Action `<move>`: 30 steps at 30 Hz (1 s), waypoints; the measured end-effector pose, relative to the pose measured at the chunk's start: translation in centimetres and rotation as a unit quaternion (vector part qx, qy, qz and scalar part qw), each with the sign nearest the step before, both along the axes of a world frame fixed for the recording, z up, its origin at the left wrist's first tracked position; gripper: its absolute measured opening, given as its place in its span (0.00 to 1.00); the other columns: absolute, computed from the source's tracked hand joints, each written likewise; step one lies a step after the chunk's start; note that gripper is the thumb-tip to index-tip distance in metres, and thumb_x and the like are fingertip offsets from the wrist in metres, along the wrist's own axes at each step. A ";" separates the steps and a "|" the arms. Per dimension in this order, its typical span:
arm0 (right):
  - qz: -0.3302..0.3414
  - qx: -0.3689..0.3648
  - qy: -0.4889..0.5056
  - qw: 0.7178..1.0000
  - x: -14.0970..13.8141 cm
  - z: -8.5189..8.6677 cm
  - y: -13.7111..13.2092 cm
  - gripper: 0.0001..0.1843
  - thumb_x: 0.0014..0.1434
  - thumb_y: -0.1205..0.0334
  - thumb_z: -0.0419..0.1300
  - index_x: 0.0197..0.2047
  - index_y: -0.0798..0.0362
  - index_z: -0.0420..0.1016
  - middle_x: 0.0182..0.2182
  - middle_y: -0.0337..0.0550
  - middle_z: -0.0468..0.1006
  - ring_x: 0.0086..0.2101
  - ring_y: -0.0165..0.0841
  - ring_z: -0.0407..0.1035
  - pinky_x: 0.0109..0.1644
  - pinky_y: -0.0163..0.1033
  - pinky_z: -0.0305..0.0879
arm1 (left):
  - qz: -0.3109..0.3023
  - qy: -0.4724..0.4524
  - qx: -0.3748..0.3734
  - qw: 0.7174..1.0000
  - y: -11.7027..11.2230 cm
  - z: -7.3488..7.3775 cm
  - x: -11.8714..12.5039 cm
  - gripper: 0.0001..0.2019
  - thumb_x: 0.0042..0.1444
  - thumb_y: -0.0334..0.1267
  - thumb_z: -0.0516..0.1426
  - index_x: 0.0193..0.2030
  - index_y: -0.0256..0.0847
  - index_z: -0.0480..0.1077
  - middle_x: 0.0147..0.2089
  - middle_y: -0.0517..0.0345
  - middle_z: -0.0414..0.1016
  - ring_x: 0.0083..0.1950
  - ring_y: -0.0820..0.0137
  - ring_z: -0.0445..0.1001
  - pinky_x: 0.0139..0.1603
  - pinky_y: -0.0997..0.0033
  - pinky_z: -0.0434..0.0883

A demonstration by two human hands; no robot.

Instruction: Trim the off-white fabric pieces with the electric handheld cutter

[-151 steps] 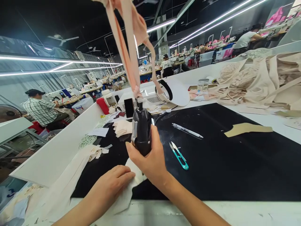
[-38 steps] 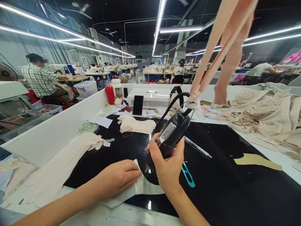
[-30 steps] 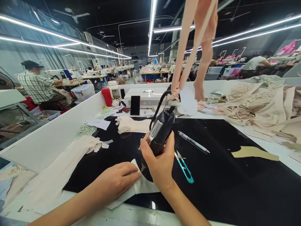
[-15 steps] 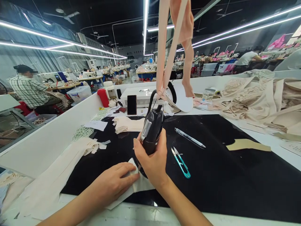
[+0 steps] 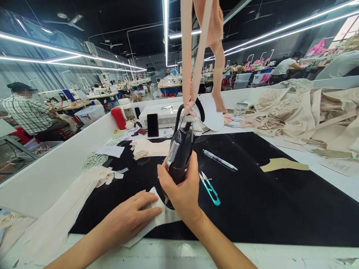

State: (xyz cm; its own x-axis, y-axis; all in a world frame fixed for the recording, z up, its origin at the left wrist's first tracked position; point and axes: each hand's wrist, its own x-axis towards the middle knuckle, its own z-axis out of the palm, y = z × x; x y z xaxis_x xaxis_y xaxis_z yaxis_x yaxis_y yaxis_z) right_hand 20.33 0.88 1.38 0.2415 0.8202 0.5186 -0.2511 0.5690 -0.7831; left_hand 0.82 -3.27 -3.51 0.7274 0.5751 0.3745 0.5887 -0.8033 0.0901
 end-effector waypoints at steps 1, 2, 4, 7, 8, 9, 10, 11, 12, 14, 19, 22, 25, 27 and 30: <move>-0.004 -0.001 -0.003 1.000 0.0 0.0 0.0 0.14 0.60 0.61 0.70 0.42 0.45 0.67 0.31 0.30 0.76 0.25 0.29 0.71 0.31 0.39 0.76 | 0.000 0.000 0.007 1.000 0.0 0.1 0.0 0.12 0.72 0.29 0.54 0.57 0.43 0.74 0.58 0.47 0.75 0.60 0.61 0.76 0.66 0.52 0.76; -0.006 -0.001 -0.006 1.000 0.0 0.0 0.0 0.14 0.60 0.61 0.70 0.42 0.45 0.67 0.31 0.31 0.76 0.25 0.29 0.71 0.31 0.39 0.76 | -0.003 -0.003 0.015 1.000 0.0 0.2 0.1 0.11 0.72 0.29 0.54 0.57 0.42 0.74 0.58 0.47 0.76 0.61 0.60 0.76 0.68 0.50 0.74; -0.006 0.003 -0.009 1.000 0.1 0.0 -0.2 0.14 0.60 0.61 0.70 0.42 0.45 0.67 0.30 0.31 0.76 0.25 0.29 0.71 0.31 0.39 0.76 | -0.005 -0.020 0.020 1.000 0.0 0.4 0.4 0.11 0.73 0.30 0.53 0.57 0.40 0.73 0.57 0.47 0.77 0.62 0.61 0.76 0.68 0.52 0.74; -0.004 0.005 -0.007 1.000 0.4 0.2 -0.5 0.14 0.59 0.62 0.70 0.42 0.45 0.67 0.30 0.30 0.77 0.25 0.29 0.72 0.30 0.38 0.76 | -0.006 -0.064 -0.016 0.998 -0.1 0.6 1.4 0.11 0.75 0.32 0.51 0.56 0.38 0.73 0.55 0.48 0.77 0.56 0.65 0.78 0.61 0.64 0.78; -0.005 0.002 -0.006 1.000 0.6 0.3 -0.7 0.14 0.59 0.63 0.70 0.42 0.45 0.67 0.30 0.30 0.77 0.25 0.29 0.72 0.30 0.37 0.76 | -0.003 -0.074 -0.035 0.997 -0.1 0.5 1.7 0.11 0.76 0.32 0.51 0.56 0.38 0.73 0.54 0.48 0.77 0.54 0.65 0.78 0.58 0.66 0.79; -0.008 -0.002 -0.008 1.000 0.8 0.3 -0.9 0.15 0.59 0.63 0.70 0.42 0.45 0.67 0.30 0.30 0.78 0.25 0.28 0.73 0.30 0.37 0.76 | 0.002 -0.080 -0.055 0.995 -0.2 0.4 2.0 0.11 0.76 0.32 0.51 0.56 0.38 0.73 0.53 0.49 0.77 0.52 0.66 0.78 0.56 0.66 0.79; -0.011 -0.006 -0.011 1.000 0.9 0.3 -1.1 0.15 0.58 0.64 0.70 0.42 0.45 0.67 0.30 0.30 0.78 0.25 0.28 0.73 0.31 0.37 0.76 | 0.009 -0.082 -0.072 0.994 -0.3 0.3 2.3 0.11 0.76 0.32 0.51 0.56 0.39 0.74 0.52 0.50 0.77 0.51 0.66 0.78 0.55 0.66 0.79; -0.012 -0.009 -0.014 1.000 1.1 0.2 -1.3 0.15 0.58 0.64 0.70 0.42 0.45 0.68 0.30 0.31 0.79 0.25 0.28 0.74 0.31 0.37 0.77 | 0.017 -0.082 -0.085 0.993 -0.3 0.2 2.6 0.11 0.76 0.32 0.51 0.56 0.39 0.74 0.51 0.50 0.77 0.50 0.65 0.77 0.54 0.65 0.79; -0.012 -0.010 -0.015 1.000 1.3 0.2 -1.6 0.15 0.58 0.64 0.69 0.42 0.45 0.68 0.30 0.31 0.79 0.24 0.28 0.74 0.30 0.36 0.77 | 0.024 -0.082 -0.093 0.992 -0.4 0.0 2.7 0.11 0.76 0.32 0.51 0.56 0.39 0.74 0.50 0.51 0.77 0.49 0.65 0.77 0.52 0.65 0.79; -0.006 -0.011 -0.010 1.000 1.7 0.2 -2.0 0.15 0.58 0.65 0.69 0.43 0.45 0.68 0.29 0.31 0.79 0.24 0.29 0.74 0.29 0.36 0.76 | 0.031 -0.082 -0.100 0.991 -0.5 -0.1 2.9 0.12 0.76 0.32 0.51 0.54 0.39 0.76 0.47 0.51 0.76 0.47 0.65 0.76 0.50 0.66 0.78; 0.001 -0.012 0.007 1.000 2.4 0.4 -2.7 0.20 0.56 0.66 0.70 0.49 0.44 0.68 0.29 0.31 0.79 0.23 0.30 0.74 0.28 0.38 0.76 | 0.022 -0.091 -0.118 0.989 -0.9 0.0 2.5 0.11 0.76 0.32 0.52 0.53 0.40 0.77 0.47 0.52 0.76 0.47 0.66 0.76 0.49 0.68 0.76; -0.004 -0.011 0.007 1.000 2.3 0.4 -2.7 0.20 0.55 0.66 0.70 0.49 0.45 0.68 0.29 0.31 0.80 0.23 0.30 0.74 0.28 0.38 0.76 | 0.015 -0.094 -0.121 0.988 -1.1 -0.1 2.2 0.12 0.76 0.32 0.52 0.55 0.40 0.77 0.48 0.51 0.76 0.48 0.66 0.76 0.51 0.69 0.77; -0.004 -0.009 0.009 1.000 1.9 0.4 -2.3 0.16 0.57 0.64 0.70 0.43 0.45 0.68 0.29 0.31 0.79 0.24 0.29 0.74 0.29 0.38 0.76 | 0.010 -0.093 -0.110 0.990 -1.3 -0.4 2.0 0.13 0.76 0.32 0.51 0.57 0.40 0.76 0.49 0.49 0.76 0.48 0.66 0.77 0.51 0.69 0.77; -0.007 -0.007 0.015 1.000 1.4 0.3 -1.9 0.15 0.57 0.64 0.70 0.41 0.45 0.67 0.30 0.30 0.79 0.24 0.29 0.73 0.29 0.37 0.76 | 0.007 -0.088 -0.102 0.991 -1.3 -0.5 1.9 0.13 0.76 0.31 0.51 0.58 0.39 0.75 0.49 0.49 0.76 0.49 0.65 0.77 0.52 0.68 0.77; -0.009 -0.007 0.015 1.000 0.6 0.1 -1.3 0.15 0.59 0.62 0.69 0.41 0.45 0.66 0.30 0.29 0.77 0.25 0.28 0.72 0.30 0.38 0.75 | 0.003 -0.081 -0.099 0.992 -1.3 -0.5 1.9 0.13 0.76 0.31 0.50 0.57 0.38 0.75 0.49 0.48 0.76 0.49 0.65 0.76 0.52 0.68 0.77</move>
State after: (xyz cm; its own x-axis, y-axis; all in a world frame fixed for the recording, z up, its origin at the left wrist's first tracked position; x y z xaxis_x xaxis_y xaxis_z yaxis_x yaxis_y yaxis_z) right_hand 20.95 -0.42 1.51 0.2716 0.8227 0.4994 -0.2653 0.5628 -0.7829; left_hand 2.74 -4.58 -4.04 0.6628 0.6535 0.3654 0.5591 -0.7566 0.3391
